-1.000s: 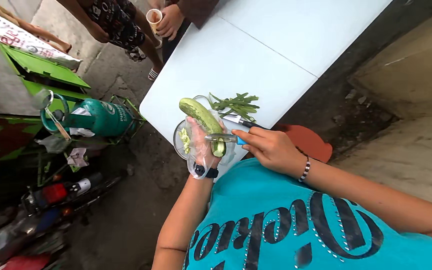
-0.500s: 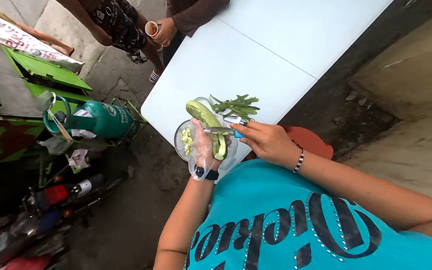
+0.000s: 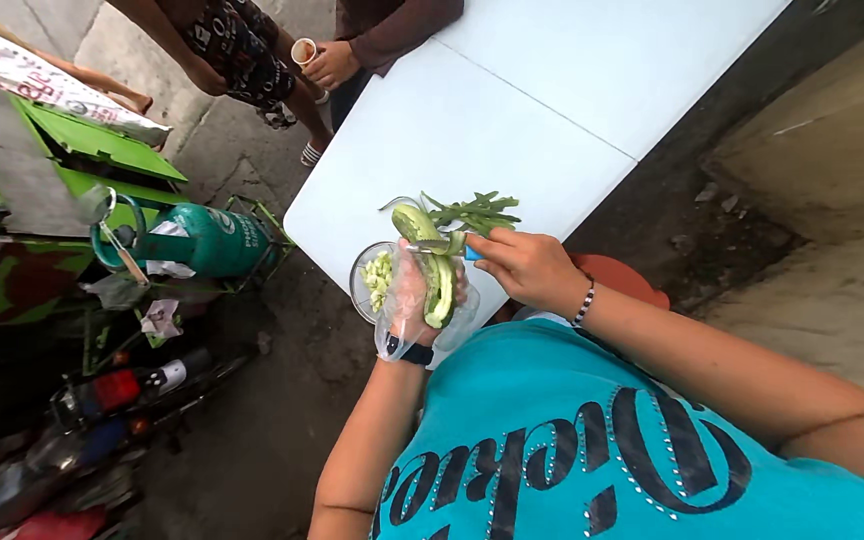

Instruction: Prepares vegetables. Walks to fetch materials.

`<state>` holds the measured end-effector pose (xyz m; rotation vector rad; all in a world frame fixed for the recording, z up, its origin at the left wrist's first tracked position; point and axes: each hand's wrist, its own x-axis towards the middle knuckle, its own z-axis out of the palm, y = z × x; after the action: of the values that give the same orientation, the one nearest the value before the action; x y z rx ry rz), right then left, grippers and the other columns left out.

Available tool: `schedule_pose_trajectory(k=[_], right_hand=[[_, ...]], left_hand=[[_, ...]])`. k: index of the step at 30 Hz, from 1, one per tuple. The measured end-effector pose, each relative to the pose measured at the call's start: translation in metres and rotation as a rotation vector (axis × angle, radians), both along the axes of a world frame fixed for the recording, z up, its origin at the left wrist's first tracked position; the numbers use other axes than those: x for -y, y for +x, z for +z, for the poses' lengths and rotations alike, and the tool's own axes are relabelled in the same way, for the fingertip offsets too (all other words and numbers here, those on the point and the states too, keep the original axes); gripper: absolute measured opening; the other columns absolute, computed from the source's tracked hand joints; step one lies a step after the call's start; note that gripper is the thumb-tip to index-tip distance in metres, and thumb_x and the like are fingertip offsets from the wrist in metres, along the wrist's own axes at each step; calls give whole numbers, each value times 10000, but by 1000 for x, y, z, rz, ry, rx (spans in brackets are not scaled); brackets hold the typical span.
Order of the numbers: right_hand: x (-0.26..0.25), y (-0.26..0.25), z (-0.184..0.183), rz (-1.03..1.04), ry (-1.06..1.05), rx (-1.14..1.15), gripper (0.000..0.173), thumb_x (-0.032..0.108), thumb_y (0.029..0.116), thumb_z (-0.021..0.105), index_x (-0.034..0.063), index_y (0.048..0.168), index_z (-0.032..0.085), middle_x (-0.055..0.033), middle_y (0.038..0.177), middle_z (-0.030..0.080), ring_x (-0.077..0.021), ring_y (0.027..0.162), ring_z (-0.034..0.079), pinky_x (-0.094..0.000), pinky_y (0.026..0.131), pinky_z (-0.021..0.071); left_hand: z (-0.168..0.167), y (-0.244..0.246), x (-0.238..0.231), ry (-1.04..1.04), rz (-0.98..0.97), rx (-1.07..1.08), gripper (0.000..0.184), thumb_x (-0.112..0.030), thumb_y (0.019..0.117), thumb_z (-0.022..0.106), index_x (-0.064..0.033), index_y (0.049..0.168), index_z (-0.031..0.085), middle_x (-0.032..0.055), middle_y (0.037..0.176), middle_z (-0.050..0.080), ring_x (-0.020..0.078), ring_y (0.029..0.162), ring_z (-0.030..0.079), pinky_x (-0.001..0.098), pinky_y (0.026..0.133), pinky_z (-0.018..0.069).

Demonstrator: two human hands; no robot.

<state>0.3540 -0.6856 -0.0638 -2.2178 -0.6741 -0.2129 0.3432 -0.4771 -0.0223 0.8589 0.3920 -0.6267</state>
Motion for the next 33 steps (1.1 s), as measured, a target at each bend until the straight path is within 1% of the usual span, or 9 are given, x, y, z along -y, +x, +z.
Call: schedule_pose_trajectory(k=[4, 13, 15, 17, 18, 21, 24, 27, 33], right_hand=[[0, 7, -4, -9, 5, 18, 370, 246, 1066, 493, 127, 1370, 666, -121, 873, 645, -271, 699, 639, -425, 565, 516], [0, 17, -16, -4, -4, -9, 372, 244, 1067, 488, 117, 1371, 662, -132, 887, 647, -288, 712, 650, -443, 576, 524], [4, 24, -20, -22, -17, -34, 366, 246, 1074, 480, 102, 1357, 663, -143, 929, 658, -303, 742, 664, -467, 591, 537], [8, 29, -23, -26, -15, -48, 363, 259, 1078, 481, 115, 1349, 675, -145, 1045, 710, -302, 822, 704, -475, 649, 564], [9, 29, -24, -18, -9, -47, 354, 261, 1073, 487, 109, 1320, 690, -149, 1028, 714, -307, 816, 706, -479, 645, 561], [8, 21, -20, 34, 5, -71, 396, 278, 1072, 482, 149, 1409, 645, -120, 902, 660, -274, 703, 645, -446, 580, 530], [6, 10, -16, 59, 23, -101, 397, 271, 1067, 492, 159, 1418, 639, -96, 895, 653, -237, 675, 628, -410, 557, 515], [6, 8, -17, 61, 29, -100, 395, 269, 1065, 490, 158, 1412, 645, -86, 866, 633, -225, 658, 607, -394, 547, 502], [4, 15, -22, 43, -16, -79, 402, 266, 1070, 478, 158, 1424, 632, -115, 879, 640, -265, 683, 629, -430, 561, 509]], left_hand=[[-7, 1, -1, -73, -19, -36, 785, -778, 967, 252, -98, 1116, 615, 100, 861, 641, 169, 656, 635, 272, 517, 539], [-14, 2, -8, -139, -39, -57, 716, -737, 979, 343, -97, 1167, 601, 108, 916, 654, 171, 677, 651, 264, 521, 545], [-14, 0, -7, -86, -68, -66, 714, -742, 968, 374, -108, 1211, 597, 105, 909, 663, 171, 681, 663, 269, 531, 561], [-15, -1, -5, -66, -73, -81, 712, -744, 959, 400, -108, 1209, 599, 104, 892, 661, 169, 666, 658, 268, 522, 556], [-14, -1, -4, -62, -67, -83, 709, -741, 962, 393, -106, 1197, 604, 102, 891, 662, 166, 664, 658, 266, 522, 556], [-17, 4, -9, -103, -52, -61, 703, -720, 987, 362, -86, 1163, 612, 109, 914, 658, 170, 683, 658, 268, 537, 558], [-16, 8, -14, -96, -48, -53, 709, -719, 1002, 299, -100, 1141, 615, 102, 894, 653, 164, 669, 648, 259, 524, 545], [-14, 10, -16, -118, -55, -81, 712, -726, 997, 299, -105, 1140, 617, 104, 892, 651, 171, 659, 648, 264, 513, 547], [-20, 8, -18, -153, -66, -106, 735, -740, 980, 340, -74, 1129, 613, 115, 886, 648, 179, 669, 648, 269, 523, 545]])
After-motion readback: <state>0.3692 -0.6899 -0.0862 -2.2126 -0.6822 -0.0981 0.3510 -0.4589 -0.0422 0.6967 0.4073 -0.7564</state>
